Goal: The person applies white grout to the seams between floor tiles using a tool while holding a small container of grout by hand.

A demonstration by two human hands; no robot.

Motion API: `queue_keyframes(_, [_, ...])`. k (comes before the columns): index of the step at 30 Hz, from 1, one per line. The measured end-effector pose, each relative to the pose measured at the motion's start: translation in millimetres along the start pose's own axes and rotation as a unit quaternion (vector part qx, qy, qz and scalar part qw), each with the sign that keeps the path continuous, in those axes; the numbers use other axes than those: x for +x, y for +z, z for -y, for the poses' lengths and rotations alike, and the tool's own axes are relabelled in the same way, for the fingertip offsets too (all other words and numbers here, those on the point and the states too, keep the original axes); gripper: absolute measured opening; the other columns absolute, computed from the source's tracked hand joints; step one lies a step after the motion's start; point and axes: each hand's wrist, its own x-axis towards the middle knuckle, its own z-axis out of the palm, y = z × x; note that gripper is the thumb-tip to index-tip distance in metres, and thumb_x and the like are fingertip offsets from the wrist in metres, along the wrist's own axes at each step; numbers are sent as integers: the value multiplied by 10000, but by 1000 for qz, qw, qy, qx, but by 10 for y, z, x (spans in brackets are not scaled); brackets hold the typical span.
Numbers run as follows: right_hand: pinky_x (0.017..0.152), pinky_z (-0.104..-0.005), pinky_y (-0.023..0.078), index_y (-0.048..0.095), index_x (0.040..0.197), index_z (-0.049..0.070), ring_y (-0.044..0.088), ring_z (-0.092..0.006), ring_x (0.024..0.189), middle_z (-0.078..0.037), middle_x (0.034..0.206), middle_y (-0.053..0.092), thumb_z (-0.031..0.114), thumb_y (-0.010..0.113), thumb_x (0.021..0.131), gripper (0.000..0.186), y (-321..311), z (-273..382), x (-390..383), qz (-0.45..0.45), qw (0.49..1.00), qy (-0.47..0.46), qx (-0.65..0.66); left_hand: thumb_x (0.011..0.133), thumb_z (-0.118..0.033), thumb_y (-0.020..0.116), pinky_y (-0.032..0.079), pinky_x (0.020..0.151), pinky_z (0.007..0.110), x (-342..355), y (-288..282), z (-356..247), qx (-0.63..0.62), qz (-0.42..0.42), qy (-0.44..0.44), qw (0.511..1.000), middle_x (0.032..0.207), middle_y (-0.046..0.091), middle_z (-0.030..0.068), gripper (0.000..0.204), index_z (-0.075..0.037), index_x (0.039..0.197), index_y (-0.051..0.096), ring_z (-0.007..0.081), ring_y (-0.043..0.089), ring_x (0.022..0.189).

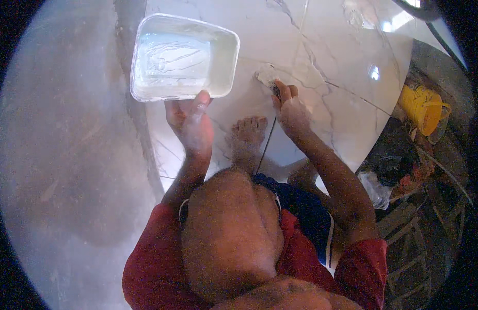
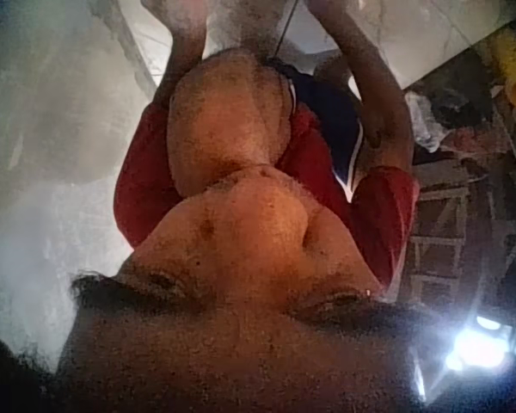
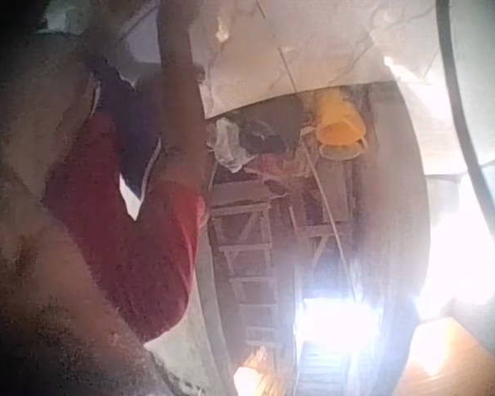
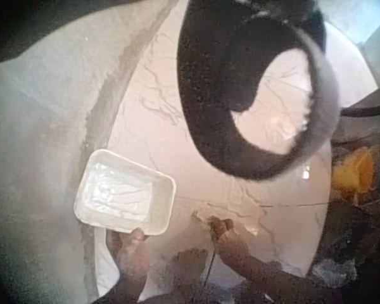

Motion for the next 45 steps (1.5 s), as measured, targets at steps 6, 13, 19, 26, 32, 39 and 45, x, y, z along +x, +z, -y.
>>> queue_keyframes(6, [581,-502,547,458,1274,159,650,-389,780,-165,1062,540,297,548,951,362,-25,34,-58,-21,997,-70,-38,754,61,695,523,871,397,0,30,-81,18,-25,-3,1000,1310,495,102,703,-25,1384,397,234,529,1144])
queue_keyframes(13, [564,-437,570,500,1264,153,676,-316,780,-132,997,578,311,529,957,346,-235,174,170,20,985,-105,-133,762,76,666,511,914,407,-3,-7,-55,25,3,-10,1000,1364,449,121,761,-35,1430,319,248,494,1205])
queue_keyframes(19, [562,-427,557,489,1349,195,663,-281,803,-80,986,574,339,546,952,427,-416,-264,126,-27,959,-135,-250,762,41,705,507,910,391,-28,42,-52,10,9,-8,1000,1387,432,130,789,-30,1438,303,253,473,1230])
queue_keyframes(26, [572,-420,571,506,1342,191,669,-287,816,-99,1012,590,234,494,967,377,-819,-803,-52,9,952,-104,-289,812,95,618,588,869,443,-17,8,-27,-5,29,27,999,1357,510,147,615,-94,1369,438,296,553,1198])
queue_keyframes(32, [572,-428,553,604,1199,200,662,-282,771,-69,938,599,305,561,943,280,-968,-938,-15,-88,943,-118,-299,787,66,646,540,907,429,-68,87,-87,20,22,12,999,1370,467,146,697,-52,1412,359,283,507,1218])
queue_keyframes(39, [554,-474,542,573,1229,197,655,-330,635,-92,952,617,334,517,966,302,-803,-464,316,-18,963,-46,-266,752,32,694,487,950,430,-36,73,-111,9,23,-9,1000,1383,423,151,831,-10,1461,263,292,454,1251])
queue_keyframes(45, [582,-487,546,573,1239,177,663,-343,676,-112,945,615,357,502,970,332,-1063,-993,113,13,951,42,-305,757,27,674,491,944,441,-18,-24,-69,27,12,2,1000,1382,421,157,813,-1,1458,262,300,464,1232])
